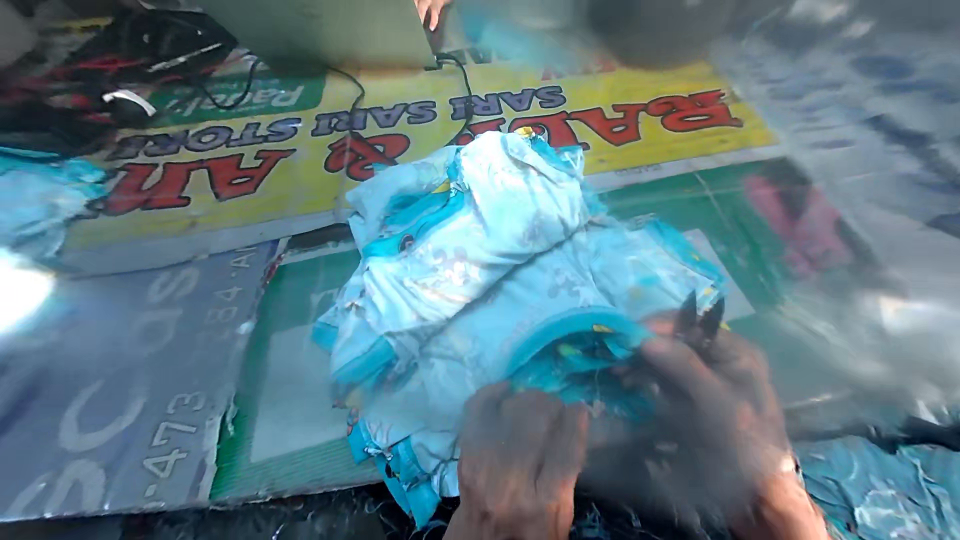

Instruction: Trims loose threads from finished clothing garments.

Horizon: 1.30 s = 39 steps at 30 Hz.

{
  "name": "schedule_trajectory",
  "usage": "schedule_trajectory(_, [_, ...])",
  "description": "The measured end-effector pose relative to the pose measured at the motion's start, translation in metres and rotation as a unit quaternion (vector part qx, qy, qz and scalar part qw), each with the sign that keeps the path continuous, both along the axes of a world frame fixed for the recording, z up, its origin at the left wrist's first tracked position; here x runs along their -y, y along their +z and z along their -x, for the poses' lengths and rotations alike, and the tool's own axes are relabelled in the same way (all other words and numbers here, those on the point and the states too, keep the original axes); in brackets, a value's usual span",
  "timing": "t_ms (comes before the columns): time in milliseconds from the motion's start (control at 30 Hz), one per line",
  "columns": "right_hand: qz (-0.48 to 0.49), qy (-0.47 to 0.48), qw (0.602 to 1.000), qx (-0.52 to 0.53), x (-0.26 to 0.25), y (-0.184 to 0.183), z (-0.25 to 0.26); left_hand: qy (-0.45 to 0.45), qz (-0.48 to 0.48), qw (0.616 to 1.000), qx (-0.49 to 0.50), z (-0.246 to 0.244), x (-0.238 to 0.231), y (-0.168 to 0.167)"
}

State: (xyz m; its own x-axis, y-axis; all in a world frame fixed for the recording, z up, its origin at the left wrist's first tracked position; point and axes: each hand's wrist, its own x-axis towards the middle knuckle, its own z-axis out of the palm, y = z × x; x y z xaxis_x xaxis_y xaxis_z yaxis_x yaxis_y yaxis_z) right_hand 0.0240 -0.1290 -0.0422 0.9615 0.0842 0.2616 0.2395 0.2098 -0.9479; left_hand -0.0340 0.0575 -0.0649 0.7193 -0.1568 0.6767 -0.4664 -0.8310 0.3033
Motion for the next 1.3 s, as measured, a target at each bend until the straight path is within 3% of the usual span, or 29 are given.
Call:
schedule_trajectory(133, [-0.171, 0.035, 0.979, -0.106, -0.009, 0.006, -0.007, 0.005, -0.032, 0.999, -0.023, 0.006, -0.002, -0.011])
schedule_trajectory(300, [-0.282, 0.066, 0.938, -0.191, -0.014, 0.013, -0.011, -0.001, 0.122, 0.992, 0.034, -0.002, 0.004, 0.003])
schedule_trajectory(467, [-0.3, 0.088, 0.93, -0.193, -0.015, 0.011, -0.009, -0.022, 0.184, 0.982, 0.02, -0.027, 0.019, 0.02])
schedule_trajectory(600, [-0.251, 0.079, 0.95, -0.171, -0.009, 0.007, -0.007, -0.11, 0.303, 0.943, -0.08, -0.031, 0.018, 0.019])
schedule_trajectory(733, [-0.218, 0.115, 0.959, -0.143, -0.001, -0.002, -0.007, -0.156, 0.351, 0.913, -0.14, -0.026, 0.009, 0.019])
schedule_trajectory(833, [-0.216, 0.132, 0.957, -0.143, 0.0, -0.004, -0.009, -0.121, 0.326, 0.928, -0.13, -0.022, 0.01, 0.016])
schedule_trajectory(967, [-0.212, 0.124, 0.955, -0.168, 0.003, -0.005, -0.011, -0.028, 0.178, 0.983, -0.024, -0.007, 0.015, 0.012])
schedule_trajectory(1133, [-0.22, 0.135, 0.952, -0.164, 0.005, -0.007, -0.012, -0.124, 0.177, 0.976, -0.041, 0.01, 0.016, 0.02])
schedule_trajectory(1300, [-0.189, 0.111, 0.968, -0.125, 0.002, -0.007, -0.005, 0.039, 0.088, 0.995, 0.036, -0.018, 0.032, 0.009])
